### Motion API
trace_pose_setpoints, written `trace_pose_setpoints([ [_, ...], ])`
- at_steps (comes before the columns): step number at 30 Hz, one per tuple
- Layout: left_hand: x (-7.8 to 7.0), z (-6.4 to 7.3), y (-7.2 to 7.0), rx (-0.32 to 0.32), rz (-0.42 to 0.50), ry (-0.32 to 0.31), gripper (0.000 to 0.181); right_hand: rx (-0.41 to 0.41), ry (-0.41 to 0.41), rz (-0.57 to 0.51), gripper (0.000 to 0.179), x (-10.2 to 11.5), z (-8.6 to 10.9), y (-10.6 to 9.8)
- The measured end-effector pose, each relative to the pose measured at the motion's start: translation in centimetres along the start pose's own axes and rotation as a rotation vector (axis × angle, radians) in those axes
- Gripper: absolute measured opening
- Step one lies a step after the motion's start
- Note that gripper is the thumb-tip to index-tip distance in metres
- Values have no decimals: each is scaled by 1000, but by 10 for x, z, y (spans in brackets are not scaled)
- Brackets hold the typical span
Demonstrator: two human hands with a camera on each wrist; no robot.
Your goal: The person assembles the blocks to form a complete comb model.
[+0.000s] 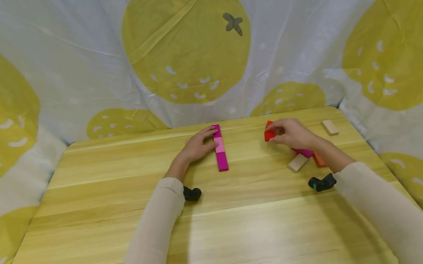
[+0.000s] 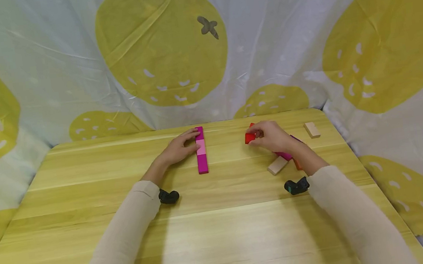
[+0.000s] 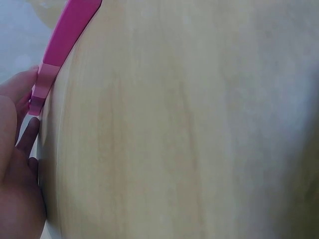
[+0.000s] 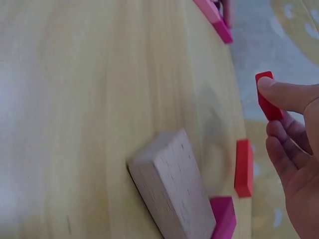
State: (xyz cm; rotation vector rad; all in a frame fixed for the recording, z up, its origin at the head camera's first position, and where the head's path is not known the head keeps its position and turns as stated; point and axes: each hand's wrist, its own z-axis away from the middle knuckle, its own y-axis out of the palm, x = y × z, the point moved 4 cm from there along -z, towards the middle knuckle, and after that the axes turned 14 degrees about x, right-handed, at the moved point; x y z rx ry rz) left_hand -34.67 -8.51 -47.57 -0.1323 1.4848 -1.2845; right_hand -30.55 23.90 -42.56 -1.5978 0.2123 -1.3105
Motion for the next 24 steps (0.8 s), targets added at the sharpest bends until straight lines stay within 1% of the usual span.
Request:
trace_pose_setpoints([
  [10,-1,0,-2,-1,9,-10,57,26,-141,22,36,38,-11,28],
  [15,-2,0,-2,0,18,-8,57,63,-210,28,35,58,-15,43],
  [19,-2,0,-2,0,14,-5,57,90,-258,35,34,68,-18,54],
  [24,-2,0,-2,7,10,-13,57,114,-284,38,33,75,-21,68],
])
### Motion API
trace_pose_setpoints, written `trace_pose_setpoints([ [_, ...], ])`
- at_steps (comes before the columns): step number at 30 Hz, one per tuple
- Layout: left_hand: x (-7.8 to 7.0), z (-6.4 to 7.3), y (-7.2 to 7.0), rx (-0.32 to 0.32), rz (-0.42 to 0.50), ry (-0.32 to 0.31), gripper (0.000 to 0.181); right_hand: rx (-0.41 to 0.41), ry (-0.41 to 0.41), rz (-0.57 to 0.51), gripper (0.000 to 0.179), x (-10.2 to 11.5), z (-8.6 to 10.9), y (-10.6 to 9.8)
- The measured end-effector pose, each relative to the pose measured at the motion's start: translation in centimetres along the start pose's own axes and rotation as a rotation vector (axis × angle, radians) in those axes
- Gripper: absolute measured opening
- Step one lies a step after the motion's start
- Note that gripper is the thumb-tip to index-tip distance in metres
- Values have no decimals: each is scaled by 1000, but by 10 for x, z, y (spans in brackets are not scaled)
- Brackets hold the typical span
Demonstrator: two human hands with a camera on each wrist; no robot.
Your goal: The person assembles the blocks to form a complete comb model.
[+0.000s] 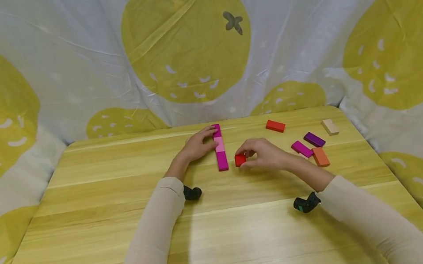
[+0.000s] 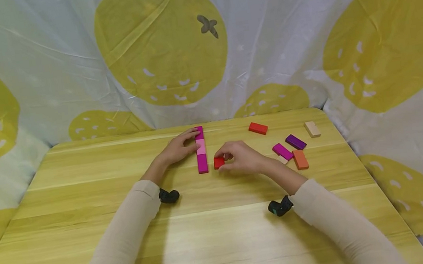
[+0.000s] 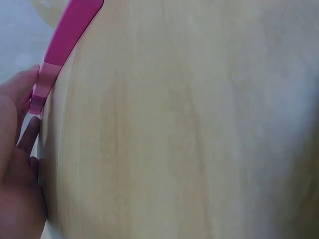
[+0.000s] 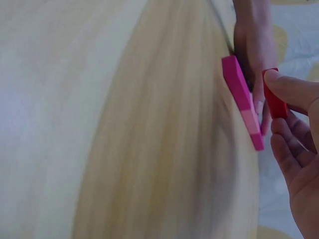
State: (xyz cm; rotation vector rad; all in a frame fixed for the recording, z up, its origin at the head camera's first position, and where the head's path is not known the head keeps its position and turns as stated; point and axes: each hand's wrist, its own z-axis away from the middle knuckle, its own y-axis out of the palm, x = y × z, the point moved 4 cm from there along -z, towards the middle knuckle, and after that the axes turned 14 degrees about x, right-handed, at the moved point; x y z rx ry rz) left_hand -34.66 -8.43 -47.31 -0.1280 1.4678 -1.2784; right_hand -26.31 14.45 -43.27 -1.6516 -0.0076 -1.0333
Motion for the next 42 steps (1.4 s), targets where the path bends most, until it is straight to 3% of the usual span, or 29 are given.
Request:
trace_pose_setpoints([
  [9,-1,-1,-1,-12,-17,4,57,42,-74,-7,32,8,-15,28],
  [16,-2,-3,-2,-11,-32,-7,57,75,-101,64,34,15,-24,40],
  [42,2,-1,1,-14,-3,5,56,52,-156,192,27,22,-27,50],
])
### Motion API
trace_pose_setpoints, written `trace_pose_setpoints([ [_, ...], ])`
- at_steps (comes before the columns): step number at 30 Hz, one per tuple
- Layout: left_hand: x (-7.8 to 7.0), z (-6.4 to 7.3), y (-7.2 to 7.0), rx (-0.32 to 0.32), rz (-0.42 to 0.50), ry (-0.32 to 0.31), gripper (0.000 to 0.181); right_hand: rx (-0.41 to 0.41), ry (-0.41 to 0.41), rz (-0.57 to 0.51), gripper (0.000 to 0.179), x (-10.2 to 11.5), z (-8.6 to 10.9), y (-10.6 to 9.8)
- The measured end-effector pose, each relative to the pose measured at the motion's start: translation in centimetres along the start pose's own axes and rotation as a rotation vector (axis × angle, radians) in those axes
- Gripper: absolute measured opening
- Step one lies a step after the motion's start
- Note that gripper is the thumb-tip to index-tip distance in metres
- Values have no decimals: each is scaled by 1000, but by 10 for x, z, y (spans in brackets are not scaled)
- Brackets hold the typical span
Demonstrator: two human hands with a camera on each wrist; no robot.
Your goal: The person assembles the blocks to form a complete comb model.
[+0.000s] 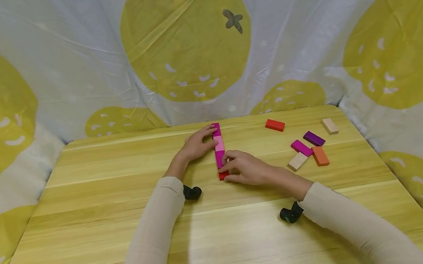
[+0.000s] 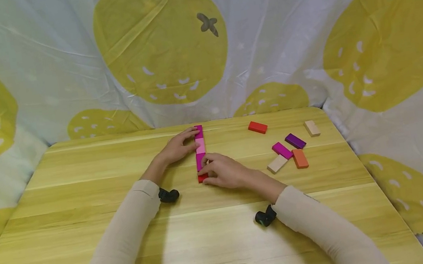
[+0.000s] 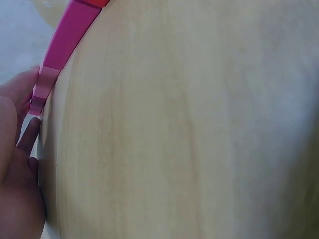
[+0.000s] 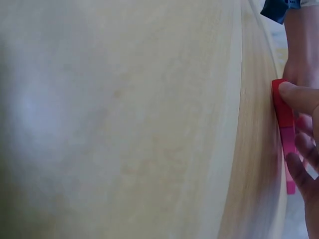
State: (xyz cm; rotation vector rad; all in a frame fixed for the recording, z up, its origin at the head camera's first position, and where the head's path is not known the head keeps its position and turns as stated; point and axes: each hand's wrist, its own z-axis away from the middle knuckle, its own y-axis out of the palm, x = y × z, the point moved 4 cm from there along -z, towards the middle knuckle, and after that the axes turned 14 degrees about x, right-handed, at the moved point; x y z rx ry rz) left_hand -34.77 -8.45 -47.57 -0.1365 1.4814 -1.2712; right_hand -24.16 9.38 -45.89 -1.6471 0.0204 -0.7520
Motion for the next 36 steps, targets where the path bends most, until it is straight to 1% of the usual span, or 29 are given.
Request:
trace_pose_setpoints([
  [4,-1,0,-1,-1,-1,1,56,11,22,38,29,0,-1,-2],
  [9,-1,1,0,1,4,-5,56,27,69,67,36,-1,-2,-1],
  [14,-1,0,-1,5,2,-7,56,33,109,72,36,-3,-1,-1],
  [22,-2,1,-2,9,5,-8,56,15,101,81,34,-2,1,-3],
  [29,-4,2,-3,1,10,-5,55,18,130,84,37,-1,1,-2],
  [36,-3,2,-1,-3,10,0,55,29,134,84,37,2,1,-1],
])
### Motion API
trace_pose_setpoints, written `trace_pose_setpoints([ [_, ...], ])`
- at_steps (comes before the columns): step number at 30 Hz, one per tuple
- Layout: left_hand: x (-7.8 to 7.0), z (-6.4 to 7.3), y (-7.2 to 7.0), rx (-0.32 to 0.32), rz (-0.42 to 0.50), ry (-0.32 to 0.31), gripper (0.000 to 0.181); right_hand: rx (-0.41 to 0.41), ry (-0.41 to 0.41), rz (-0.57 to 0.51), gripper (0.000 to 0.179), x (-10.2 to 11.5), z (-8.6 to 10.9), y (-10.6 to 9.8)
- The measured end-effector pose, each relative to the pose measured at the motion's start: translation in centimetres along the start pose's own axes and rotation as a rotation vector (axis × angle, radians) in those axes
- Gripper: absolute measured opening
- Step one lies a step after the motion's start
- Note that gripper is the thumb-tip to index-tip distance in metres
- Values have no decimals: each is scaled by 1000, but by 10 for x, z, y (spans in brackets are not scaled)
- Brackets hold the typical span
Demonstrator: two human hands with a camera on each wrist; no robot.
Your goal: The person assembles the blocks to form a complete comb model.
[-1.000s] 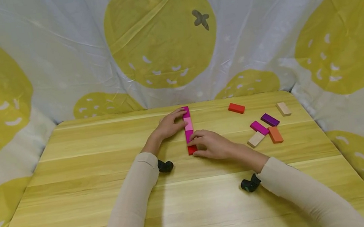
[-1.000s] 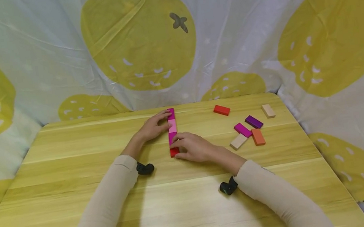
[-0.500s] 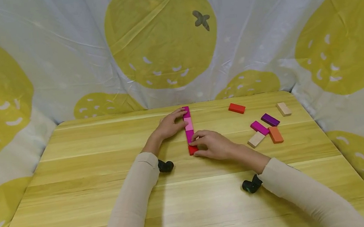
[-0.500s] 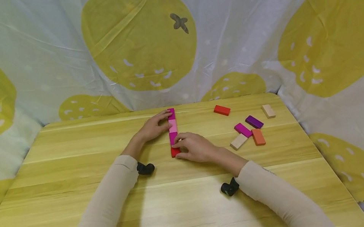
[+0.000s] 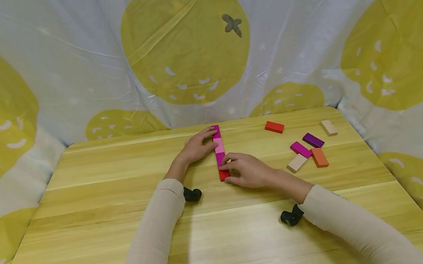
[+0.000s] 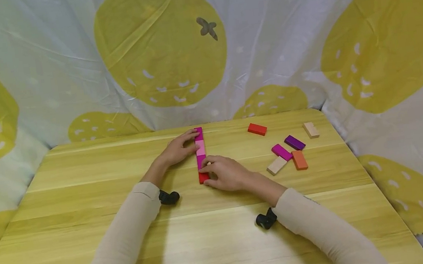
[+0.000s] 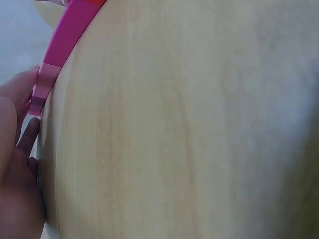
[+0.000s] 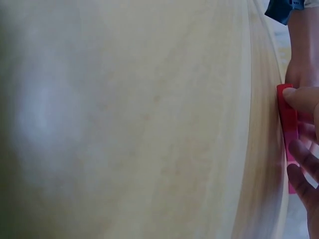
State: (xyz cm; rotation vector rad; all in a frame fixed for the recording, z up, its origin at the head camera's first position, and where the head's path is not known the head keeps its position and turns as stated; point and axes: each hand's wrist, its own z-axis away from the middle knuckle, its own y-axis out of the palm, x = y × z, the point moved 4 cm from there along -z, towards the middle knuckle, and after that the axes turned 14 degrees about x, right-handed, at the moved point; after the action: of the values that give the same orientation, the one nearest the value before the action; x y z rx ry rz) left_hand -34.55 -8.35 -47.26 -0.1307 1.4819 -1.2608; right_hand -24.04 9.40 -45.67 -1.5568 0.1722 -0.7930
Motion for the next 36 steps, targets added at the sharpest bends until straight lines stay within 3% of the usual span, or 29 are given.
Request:
trace_pose_setpoints([
  [12,0,1,2,-4,-6,4,56,-8,-5,3,37,0,3,1],
  [19,1,-1,1,0,24,19,56,-13,17,-13,37,-6,14,-9],
  [24,2,1,-3,1,115,61,55,-37,64,-33,36,-19,31,-21],
  [28,-3,7,-6,-10,138,97,57,-56,124,-63,36,-35,50,-32],
  [36,-22,34,-4,16,-18,199,54,-103,195,-150,34,-66,94,-49],
])
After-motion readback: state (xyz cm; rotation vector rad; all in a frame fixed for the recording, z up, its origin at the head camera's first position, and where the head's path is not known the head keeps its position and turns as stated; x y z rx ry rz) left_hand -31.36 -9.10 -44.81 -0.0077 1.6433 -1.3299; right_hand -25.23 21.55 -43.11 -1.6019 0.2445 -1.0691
